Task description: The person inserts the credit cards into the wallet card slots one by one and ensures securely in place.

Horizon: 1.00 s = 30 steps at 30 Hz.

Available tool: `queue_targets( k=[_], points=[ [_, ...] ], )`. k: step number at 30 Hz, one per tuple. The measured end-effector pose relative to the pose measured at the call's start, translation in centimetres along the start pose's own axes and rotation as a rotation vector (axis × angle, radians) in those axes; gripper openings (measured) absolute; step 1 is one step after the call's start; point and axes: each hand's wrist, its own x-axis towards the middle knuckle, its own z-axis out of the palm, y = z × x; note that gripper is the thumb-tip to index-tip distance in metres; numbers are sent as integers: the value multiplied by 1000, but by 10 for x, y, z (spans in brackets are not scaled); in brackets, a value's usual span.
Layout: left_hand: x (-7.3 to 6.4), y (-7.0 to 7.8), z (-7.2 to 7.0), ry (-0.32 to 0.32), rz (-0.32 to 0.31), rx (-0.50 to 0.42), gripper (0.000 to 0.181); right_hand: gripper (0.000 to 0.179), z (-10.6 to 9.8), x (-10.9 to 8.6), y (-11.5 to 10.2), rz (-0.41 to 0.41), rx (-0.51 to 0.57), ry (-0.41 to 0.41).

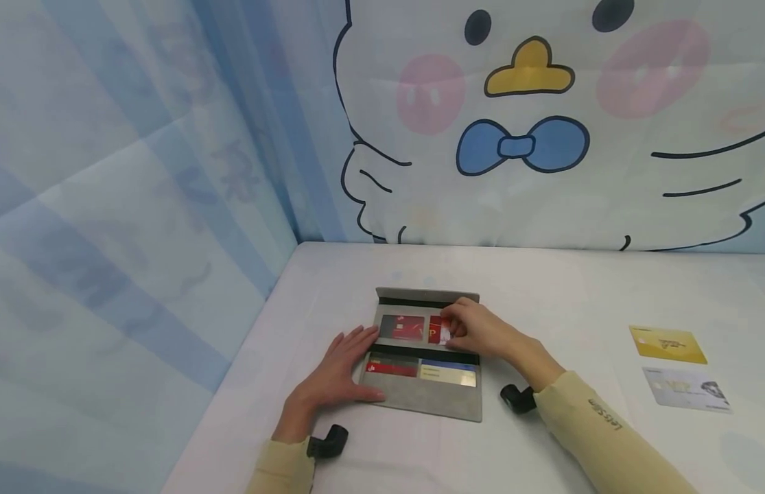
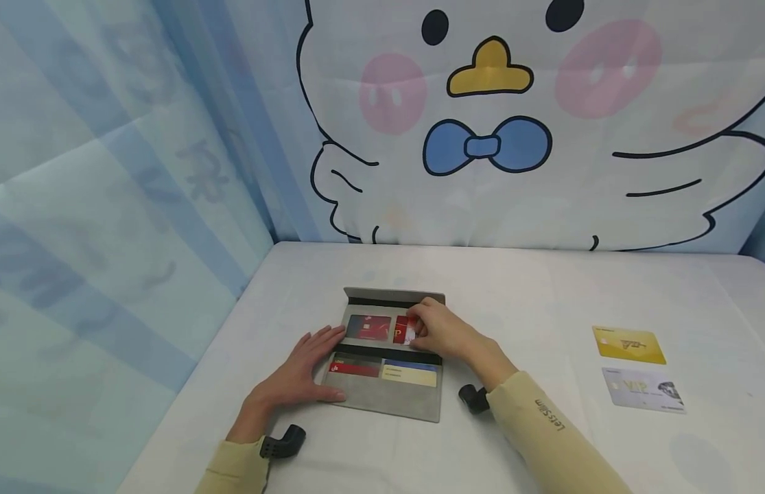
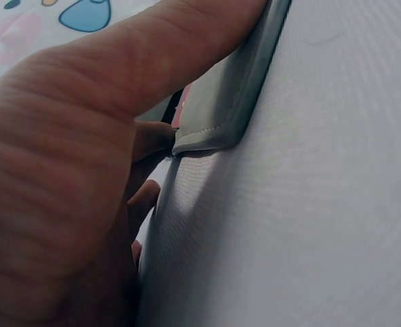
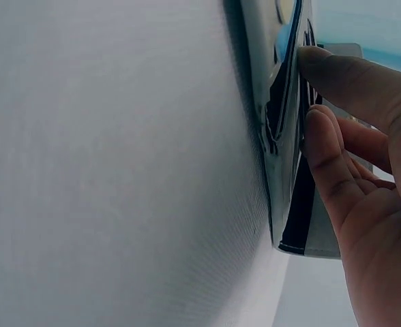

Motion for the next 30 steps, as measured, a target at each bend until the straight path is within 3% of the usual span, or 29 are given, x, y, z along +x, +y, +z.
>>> queue_targets(
  k=[30],
  points=[
    [0, -1, 1, 6, 9, 1, 102, 44, 4, 2, -5, -22, -102, 15]
  ],
)
